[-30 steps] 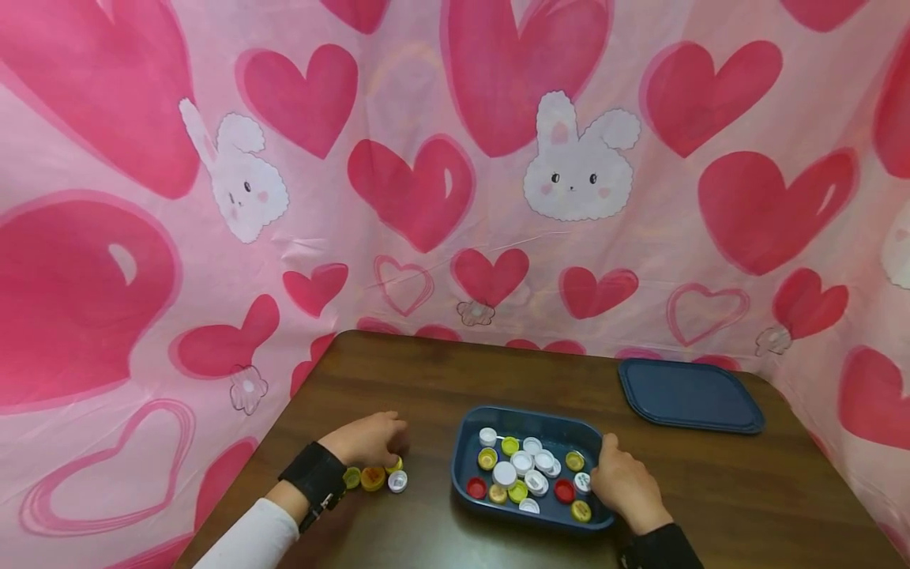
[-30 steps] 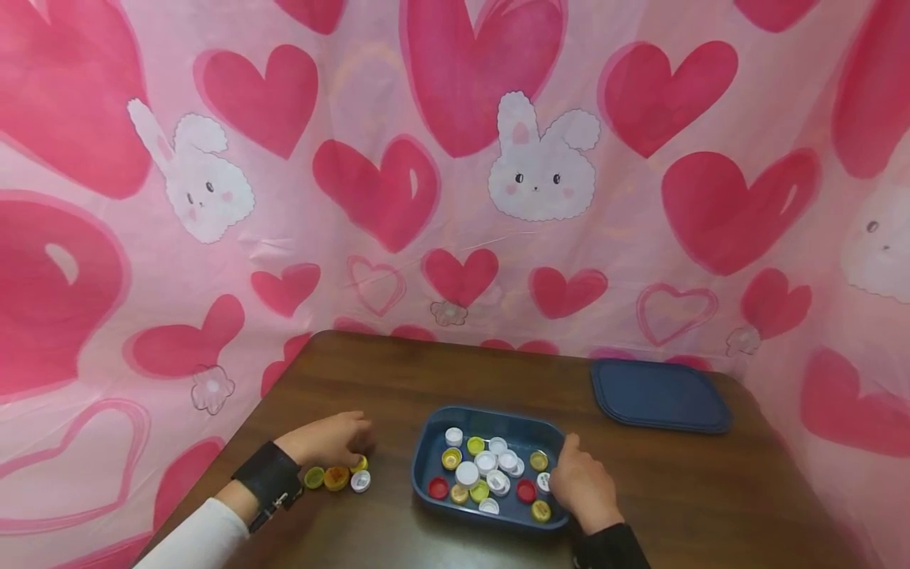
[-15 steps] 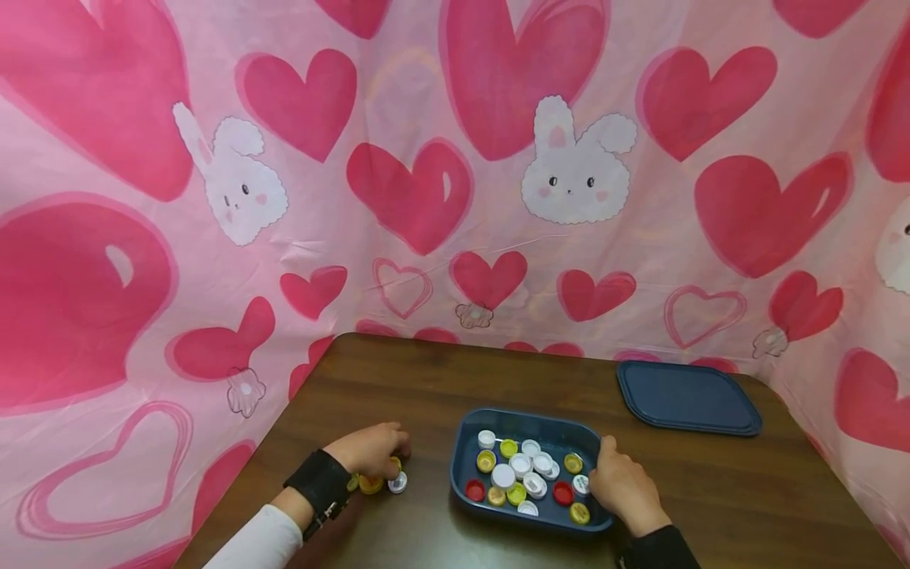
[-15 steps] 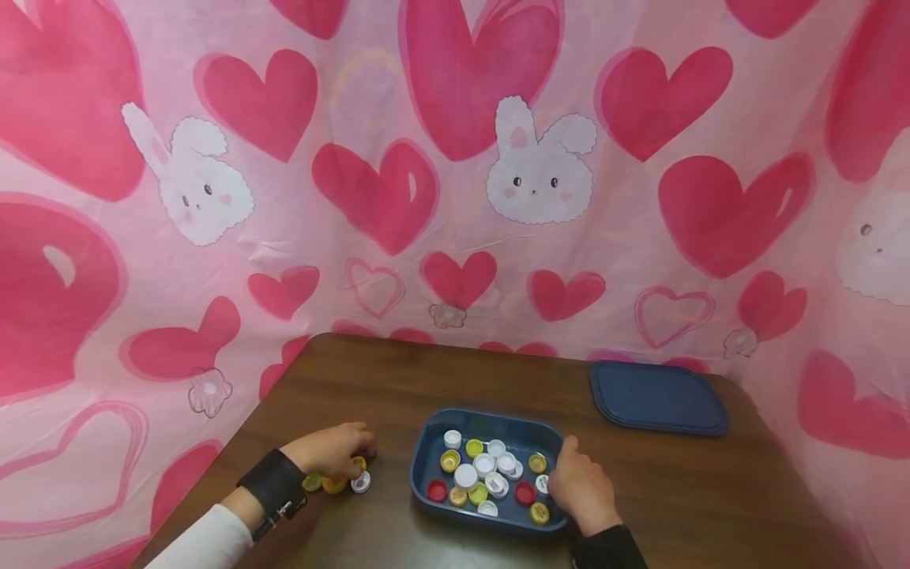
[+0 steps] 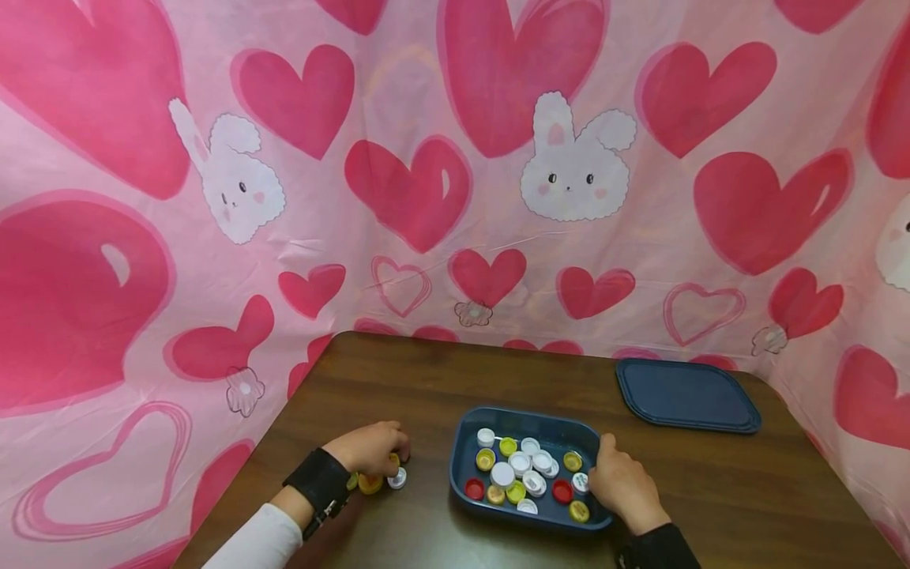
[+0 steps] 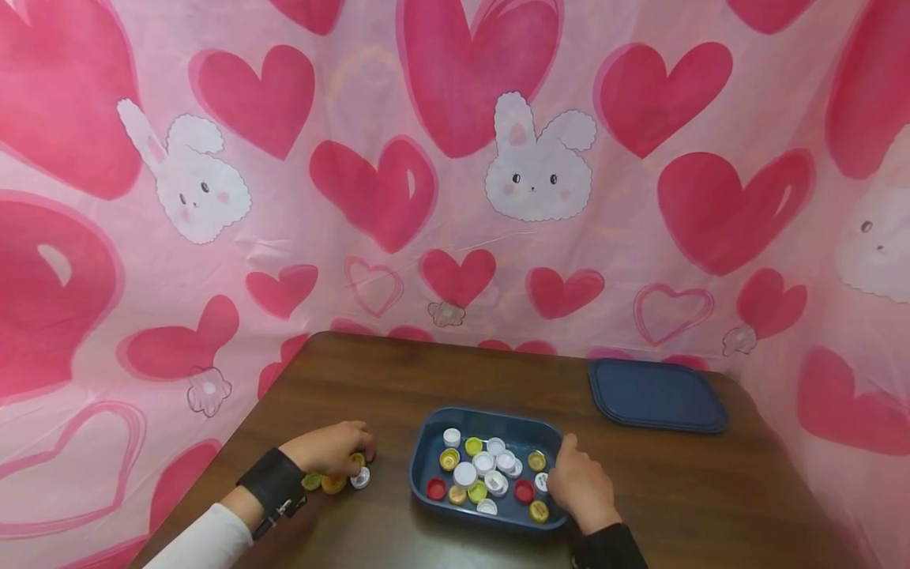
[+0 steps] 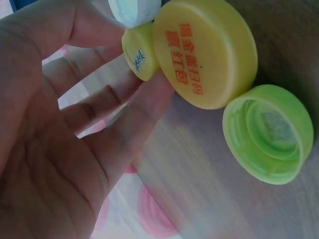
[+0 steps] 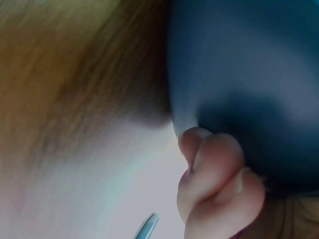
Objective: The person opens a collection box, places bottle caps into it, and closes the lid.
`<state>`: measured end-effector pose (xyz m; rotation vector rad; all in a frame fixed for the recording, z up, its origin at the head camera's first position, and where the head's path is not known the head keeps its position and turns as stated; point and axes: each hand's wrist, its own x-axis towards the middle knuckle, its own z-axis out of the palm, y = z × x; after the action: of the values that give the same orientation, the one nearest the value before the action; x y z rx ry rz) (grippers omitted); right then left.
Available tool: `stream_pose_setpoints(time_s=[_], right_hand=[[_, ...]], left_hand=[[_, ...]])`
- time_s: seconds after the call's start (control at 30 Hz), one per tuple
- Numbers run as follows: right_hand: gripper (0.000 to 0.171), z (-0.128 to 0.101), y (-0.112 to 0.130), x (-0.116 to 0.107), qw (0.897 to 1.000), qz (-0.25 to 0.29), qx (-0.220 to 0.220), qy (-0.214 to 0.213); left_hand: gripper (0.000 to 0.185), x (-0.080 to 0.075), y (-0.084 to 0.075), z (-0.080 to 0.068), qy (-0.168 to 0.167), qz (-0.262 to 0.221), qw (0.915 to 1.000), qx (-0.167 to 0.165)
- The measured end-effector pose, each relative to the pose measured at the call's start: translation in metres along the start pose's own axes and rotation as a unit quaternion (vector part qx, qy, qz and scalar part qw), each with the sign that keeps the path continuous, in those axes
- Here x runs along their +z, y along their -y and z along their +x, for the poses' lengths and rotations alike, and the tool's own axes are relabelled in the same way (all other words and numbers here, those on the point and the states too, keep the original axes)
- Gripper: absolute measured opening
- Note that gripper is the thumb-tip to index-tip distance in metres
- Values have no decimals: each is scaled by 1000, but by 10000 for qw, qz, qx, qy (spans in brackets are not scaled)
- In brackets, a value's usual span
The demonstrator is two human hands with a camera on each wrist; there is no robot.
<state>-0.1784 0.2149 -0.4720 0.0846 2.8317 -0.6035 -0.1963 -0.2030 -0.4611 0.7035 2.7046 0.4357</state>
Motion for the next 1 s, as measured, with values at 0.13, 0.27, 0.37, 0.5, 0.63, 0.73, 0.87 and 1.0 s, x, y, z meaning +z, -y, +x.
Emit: stream_pose_setpoints(time_s=[0.13,0.27,0.37,0.5,0.63,0.73,0.87,1.0], right_hand=[[40,0,0,-1,10000,16,-29,-16],[40,-1,0,-1,10000,38,-43,-32],[40,0,-1,-1,10000,32,-35,-18],[40,0,-2,0,10000,23,-26,5],[39,0,-2,0,10000,17,-26,3],[39,0,-2,0,10000,14,-38,-34],[40,0,-1,0,10000,16,-28,-23],[42,1,0,0,10000,17,32,47]], left_hand=[[14,-2,0,1,-8,63,10000,-21],[15,-3,0,1,-48,75,9999,-103],[17,-3,0,2,-66,57,9998,-164],[21,-4,-2,3,-37,54,9996,-281],[25,-3,-3,5,-57,128,9993,-339],[26,-3,-4,8,-105,165,9992,-355],[27,-4,-6,10,-147,224,9991,-341],[26,-11,-11,15,-229,370,9989,-186]])
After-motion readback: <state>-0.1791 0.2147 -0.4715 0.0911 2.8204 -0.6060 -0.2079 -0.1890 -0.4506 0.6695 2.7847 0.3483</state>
